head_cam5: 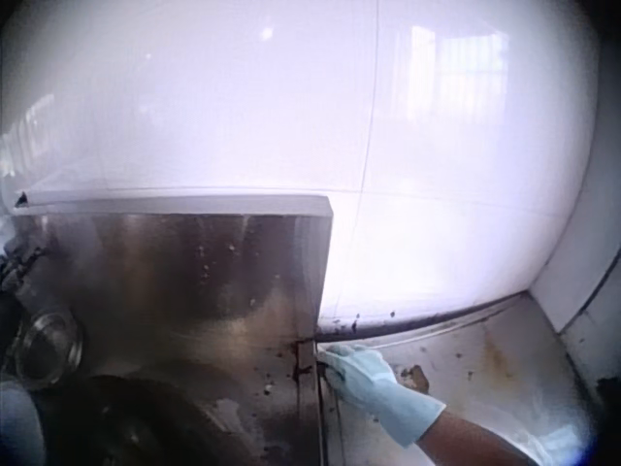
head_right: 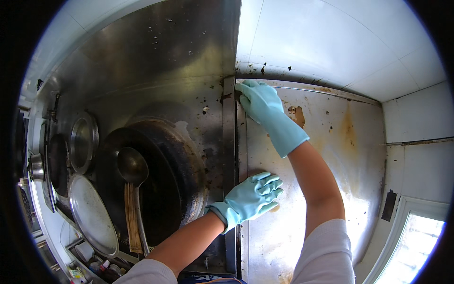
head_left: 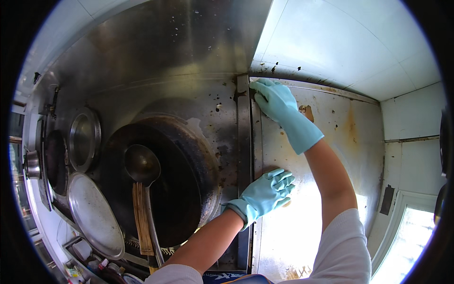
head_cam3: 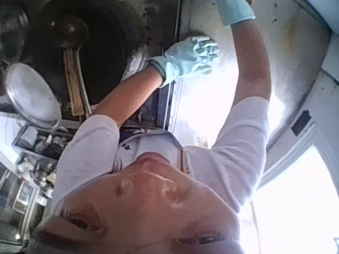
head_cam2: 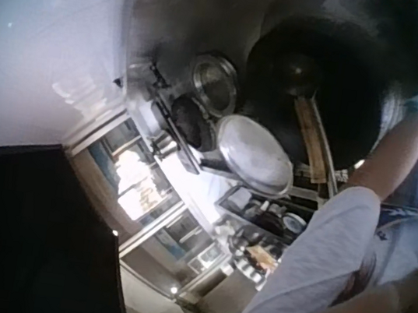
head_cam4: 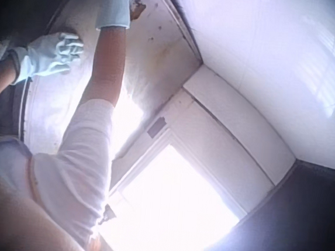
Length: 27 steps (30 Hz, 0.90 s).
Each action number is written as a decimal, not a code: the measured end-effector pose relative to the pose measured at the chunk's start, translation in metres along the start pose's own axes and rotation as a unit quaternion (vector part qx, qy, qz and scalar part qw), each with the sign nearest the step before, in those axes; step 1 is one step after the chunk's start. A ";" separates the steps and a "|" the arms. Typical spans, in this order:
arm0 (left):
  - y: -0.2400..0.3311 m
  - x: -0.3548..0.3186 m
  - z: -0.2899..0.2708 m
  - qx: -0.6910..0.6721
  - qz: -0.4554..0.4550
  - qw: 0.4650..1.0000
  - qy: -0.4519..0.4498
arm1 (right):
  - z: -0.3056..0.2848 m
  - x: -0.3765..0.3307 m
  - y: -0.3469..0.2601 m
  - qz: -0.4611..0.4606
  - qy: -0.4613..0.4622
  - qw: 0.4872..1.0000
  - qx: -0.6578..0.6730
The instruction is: The person scrubs a large stainless steel surface with a steel wool pad while wearing gloves. They repeatedly wipe and scrub different areas of the surface, focusing on removing stains and residue. The person moves around the surface, adjusting their position to reach different sections.
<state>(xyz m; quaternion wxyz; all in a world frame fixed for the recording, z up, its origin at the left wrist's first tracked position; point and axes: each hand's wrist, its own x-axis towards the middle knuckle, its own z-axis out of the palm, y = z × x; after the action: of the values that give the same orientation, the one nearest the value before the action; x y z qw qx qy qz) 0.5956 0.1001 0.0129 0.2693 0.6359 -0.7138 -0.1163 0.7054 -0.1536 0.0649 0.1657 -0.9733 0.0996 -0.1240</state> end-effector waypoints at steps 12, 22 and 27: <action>-0.001 -0.001 0.002 0.048 0.011 0.999 -0.023 | 0.017 0.017 0.004 0.035 -0.105 0.994 -0.013; 0.000 0.000 0.001 0.030 0.000 0.998 -0.049 | 0.041 -0.010 0.023 0.233 0.067 0.967 0.081; 0.001 -0.001 0.001 0.063 0.004 0.997 -0.051 | 0.021 -0.019 0.044 0.202 0.171 0.954 0.142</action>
<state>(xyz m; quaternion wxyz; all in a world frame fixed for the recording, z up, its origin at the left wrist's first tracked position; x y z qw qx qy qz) 0.5945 0.1016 0.0125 0.1923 0.6420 -0.7351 -0.1027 0.6861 -0.1840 0.0266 0.3042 -0.8636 0.3023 -0.2653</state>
